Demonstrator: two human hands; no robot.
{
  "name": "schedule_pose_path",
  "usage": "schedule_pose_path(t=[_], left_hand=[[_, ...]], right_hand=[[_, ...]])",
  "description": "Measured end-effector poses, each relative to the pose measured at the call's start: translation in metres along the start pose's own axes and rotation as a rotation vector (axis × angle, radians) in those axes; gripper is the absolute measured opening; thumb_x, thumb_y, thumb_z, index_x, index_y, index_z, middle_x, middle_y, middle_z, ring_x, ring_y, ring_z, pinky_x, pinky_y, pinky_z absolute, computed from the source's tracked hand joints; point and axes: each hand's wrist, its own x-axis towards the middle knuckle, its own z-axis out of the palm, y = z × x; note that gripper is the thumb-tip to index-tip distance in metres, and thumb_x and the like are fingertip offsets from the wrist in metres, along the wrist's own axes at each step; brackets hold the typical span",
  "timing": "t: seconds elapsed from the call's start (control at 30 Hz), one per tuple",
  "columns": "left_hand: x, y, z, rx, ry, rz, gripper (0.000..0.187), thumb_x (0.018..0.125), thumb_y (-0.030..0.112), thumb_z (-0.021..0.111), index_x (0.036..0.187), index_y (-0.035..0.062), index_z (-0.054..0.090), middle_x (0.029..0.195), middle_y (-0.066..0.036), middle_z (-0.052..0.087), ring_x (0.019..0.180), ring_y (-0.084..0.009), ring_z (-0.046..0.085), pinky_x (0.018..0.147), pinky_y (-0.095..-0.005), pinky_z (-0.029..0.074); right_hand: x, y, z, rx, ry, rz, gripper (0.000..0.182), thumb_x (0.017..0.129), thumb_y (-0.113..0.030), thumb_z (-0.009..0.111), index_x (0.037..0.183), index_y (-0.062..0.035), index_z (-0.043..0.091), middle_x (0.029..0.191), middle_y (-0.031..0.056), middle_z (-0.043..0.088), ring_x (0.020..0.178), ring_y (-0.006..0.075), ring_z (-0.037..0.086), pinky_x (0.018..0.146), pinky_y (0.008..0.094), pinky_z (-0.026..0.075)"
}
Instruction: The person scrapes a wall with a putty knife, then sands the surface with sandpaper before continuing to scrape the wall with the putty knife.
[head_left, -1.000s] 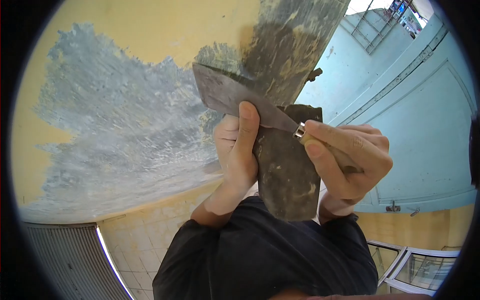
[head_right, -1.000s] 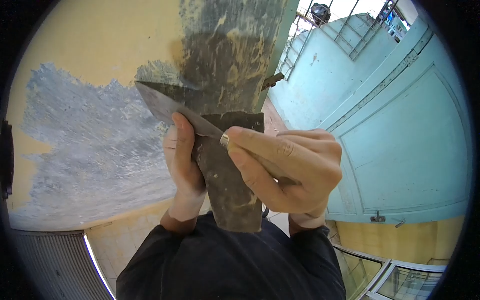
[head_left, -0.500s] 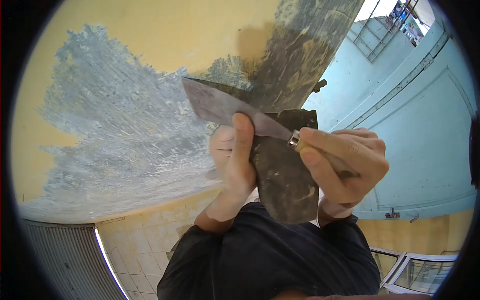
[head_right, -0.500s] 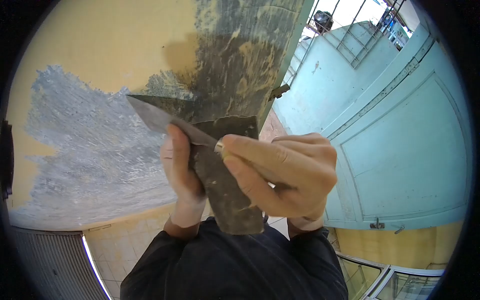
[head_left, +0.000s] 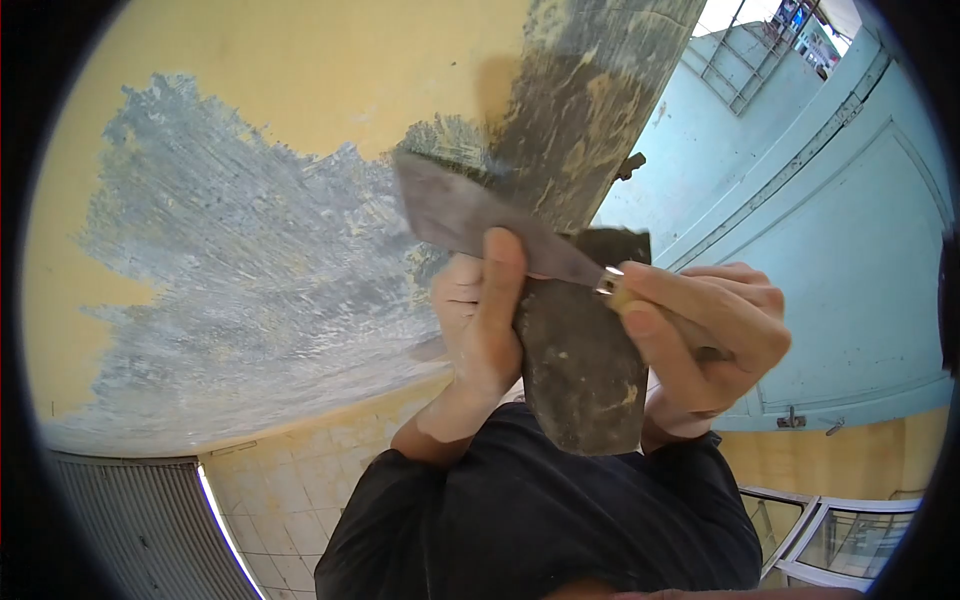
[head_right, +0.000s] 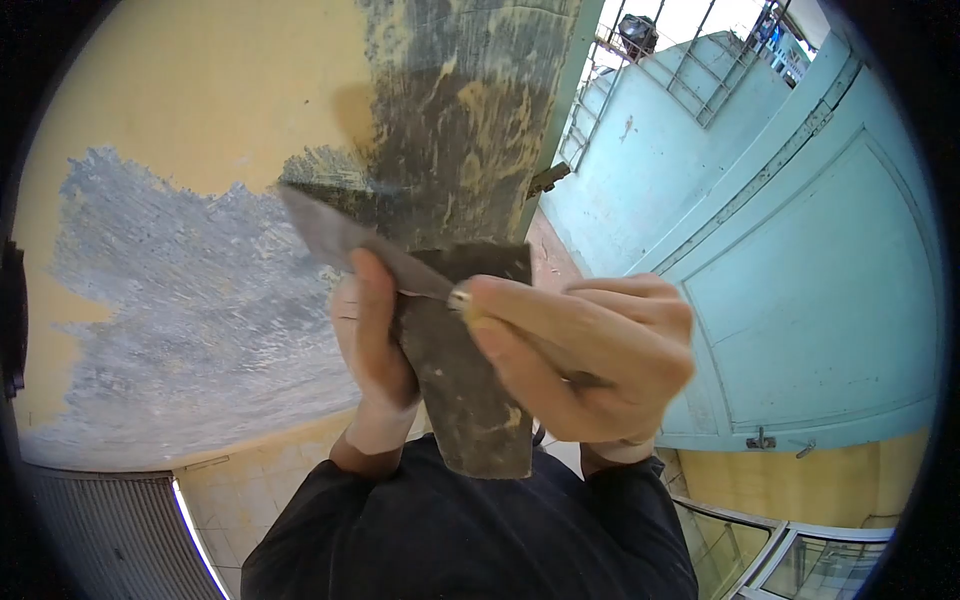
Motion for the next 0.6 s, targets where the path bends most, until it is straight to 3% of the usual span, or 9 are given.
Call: schedule_pose_path(t=[0.07, 0.13, 0.2, 0.27, 0.33, 0.43, 0.53, 0.57, 0.6], left_hand=[[0.003, -0.002, -0.003, 0.116, -0.019, -0.005, 0.048, 0.108, 0.042, 0.045, 0.090, 0.0023, 0.065, 0.083, -0.003, 0.066, 0.076, -0.0085, 0.060, 0.067, -0.0241, 0.045], [0.003, 0.009, 0.011, -0.132, 0.056, 0.103, 0.047, 0.105, 0.038, 0.055, 0.088, -0.0023, 0.071, 0.081, -0.004, 0.070, 0.070, -0.0079, 0.061, 0.064, -0.0227, 0.047], [0.002, 0.011, 0.009, -0.240, 0.043, 0.111, 0.047, 0.106, 0.036, 0.054, 0.085, -0.0026, 0.071, 0.081, -0.004, 0.070, 0.070, -0.0069, 0.060, 0.064, -0.0224, 0.046], [0.001, -0.002, -0.006, 0.060, -0.011, 0.042, 0.052, 0.108, 0.038, 0.048, 0.087, -0.0036, 0.071, 0.082, -0.006, 0.071, 0.070, -0.0092, 0.063, 0.064, -0.0233, 0.048], [0.004, 0.003, -0.002, 0.105, -0.067, 0.093, 0.053, 0.108, 0.038, 0.045, 0.090, -0.0041, 0.071, 0.083, -0.008, 0.072, 0.072, -0.0117, 0.066, 0.066, -0.0241, 0.050], [0.003, 0.024, 0.008, -0.277, 0.016, 0.123, 0.042, 0.105, 0.029, 0.057, 0.086, -0.0039, 0.073, 0.084, -0.007, 0.073, 0.076, -0.0078, 0.064, 0.068, -0.0222, 0.048], [-0.001, 0.014, 0.000, -0.042, 0.008, 0.095, 0.043, 0.105, 0.030, 0.056, 0.084, -0.0035, 0.073, 0.083, -0.006, 0.073, 0.075, -0.0083, 0.064, 0.067, -0.0228, 0.049], [-0.001, 0.004, -0.004, -0.010, -0.042, 0.124, 0.042, 0.105, 0.030, 0.057, 0.083, -0.0024, 0.073, 0.081, -0.003, 0.072, 0.073, -0.0071, 0.062, 0.064, -0.0230, 0.048], [0.002, 0.002, -0.006, -0.014, -0.038, 0.130, 0.042, 0.105, 0.030, 0.057, 0.083, -0.0024, 0.073, 0.081, -0.003, 0.072, 0.073, -0.0071, 0.062, 0.064, -0.0230, 0.048]], right_hand=[[-0.003, 0.002, -0.004, -0.059, 0.034, -0.021, 0.022, 0.070, -0.001, 0.074, 0.089, 0.0091, 0.074, 0.067, 0.0162, 0.072, 0.050, 0.0187, 0.068, 0.050, 0.0246, 0.053], [0.002, -0.005, 0.008, -0.028, 0.008, 0.044, 0.021, 0.069, 0.000, 0.073, 0.088, 0.0088, 0.074, 0.066, 0.0158, 0.072, 0.050, 0.0191, 0.068, 0.051, 0.0250, 0.054], [0.003, -0.008, 0.009, -0.005, -0.006, 0.103, 0.019, 0.069, 0.000, 0.072, 0.086, 0.0085, 0.074, 0.065, 0.0154, 0.071, 0.050, 0.0196, 0.068, 0.053, 0.0255, 0.056], [0.002, -0.008, 0.003, -0.013, 0.083, 0.056, 0.021, 0.068, -0.001, 0.073, 0.087, 0.0089, 0.074, 0.065, 0.0153, 0.071, 0.049, 0.0196, 0.067, 0.052, 0.0248, 0.054], [0.004, -0.006, 0.009, 0.059, 0.137, 0.062, 0.024, 0.066, -0.002, 0.074, 0.088, 0.0091, 0.075, 0.065, 0.0155, 0.071, 0.047, 0.0196, 0.066, 0.052, 0.0247, 0.052], [0.007, -0.010, 0.019, 0.018, 0.006, 0.092, 0.024, 0.066, -0.001, 0.073, 0.088, 0.0094, 0.075, 0.064, 0.0142, 0.071, 0.047, 0.0192, 0.066, 0.049, 0.0250, 0.051], [-0.001, -0.011, 0.005, 0.024, 0.060, 0.074, 0.025, 0.067, -0.002, 0.076, 0.089, 0.0094, 0.075, 0.064, 0.0140, 0.071, 0.047, 0.0181, 0.065, 0.047, 0.0243, 0.048], [-0.007, -0.001, 0.004, -0.039, 0.089, -0.031, 0.023, 0.070, 0.001, 0.079, 0.093, 0.0072, 0.076, 0.059, 0.0089, 0.068, 0.043, 0.0109, 0.061, 0.041, 0.0205, 0.041], [-0.002, 0.001, 0.008, -0.037, 0.085, -0.038, 0.023, 0.070, 0.001, 0.079, 0.093, 0.0072, 0.076, 0.059, 0.0089, 0.068, 0.043, 0.0109, 0.061, 0.041, 0.0205, 0.041]])
